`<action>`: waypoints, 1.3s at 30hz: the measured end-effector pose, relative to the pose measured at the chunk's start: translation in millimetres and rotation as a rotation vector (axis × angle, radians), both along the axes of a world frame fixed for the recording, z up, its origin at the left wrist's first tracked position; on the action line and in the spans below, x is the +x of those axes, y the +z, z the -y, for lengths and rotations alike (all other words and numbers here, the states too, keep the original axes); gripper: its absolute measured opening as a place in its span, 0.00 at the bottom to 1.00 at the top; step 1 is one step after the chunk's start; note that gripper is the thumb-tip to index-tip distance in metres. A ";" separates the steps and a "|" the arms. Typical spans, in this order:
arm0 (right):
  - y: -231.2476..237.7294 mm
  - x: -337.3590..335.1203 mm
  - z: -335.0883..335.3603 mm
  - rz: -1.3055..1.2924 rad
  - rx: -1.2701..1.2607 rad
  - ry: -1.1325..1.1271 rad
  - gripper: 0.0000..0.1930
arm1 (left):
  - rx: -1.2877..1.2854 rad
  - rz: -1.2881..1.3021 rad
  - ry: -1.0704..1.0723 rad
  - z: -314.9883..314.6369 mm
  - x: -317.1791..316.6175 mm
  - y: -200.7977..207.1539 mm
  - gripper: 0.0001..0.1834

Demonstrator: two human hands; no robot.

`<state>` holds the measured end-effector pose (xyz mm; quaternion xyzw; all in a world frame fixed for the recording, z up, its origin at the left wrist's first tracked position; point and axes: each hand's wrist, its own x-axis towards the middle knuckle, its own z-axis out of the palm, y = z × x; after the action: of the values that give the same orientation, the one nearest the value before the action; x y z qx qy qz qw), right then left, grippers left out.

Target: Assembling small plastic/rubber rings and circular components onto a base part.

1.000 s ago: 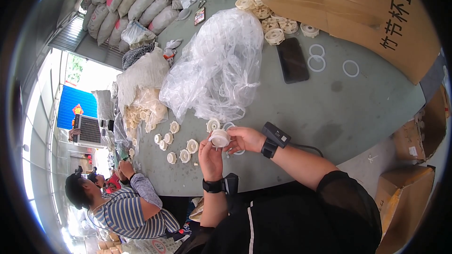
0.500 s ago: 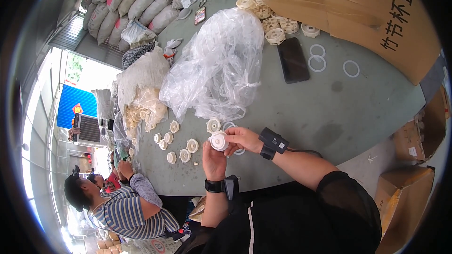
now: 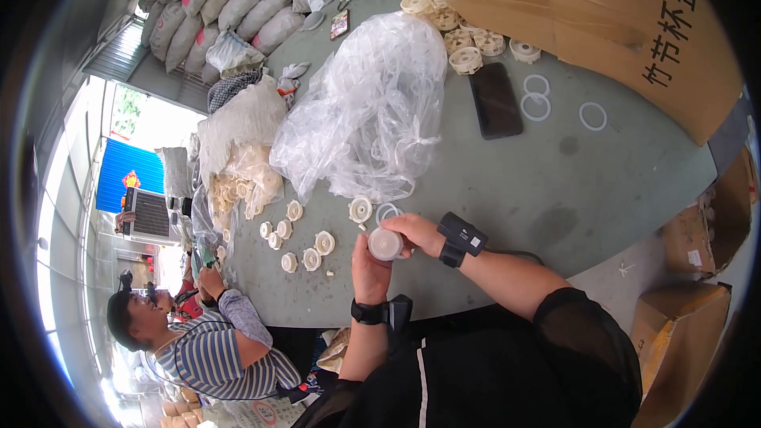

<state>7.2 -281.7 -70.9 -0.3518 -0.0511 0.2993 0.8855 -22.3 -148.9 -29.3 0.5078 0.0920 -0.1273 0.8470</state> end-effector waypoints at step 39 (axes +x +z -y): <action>7.5 3.0 5.6 0.009 -0.099 0.128 0.16 | 0.372 0.054 0.831 -180.0 -105.4 7.6 0.08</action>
<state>10.2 -287.4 -63.4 -0.3926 -0.0625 0.3557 0.8458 -127.7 31.1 -21.7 0.5746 0.2870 0.2556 0.7226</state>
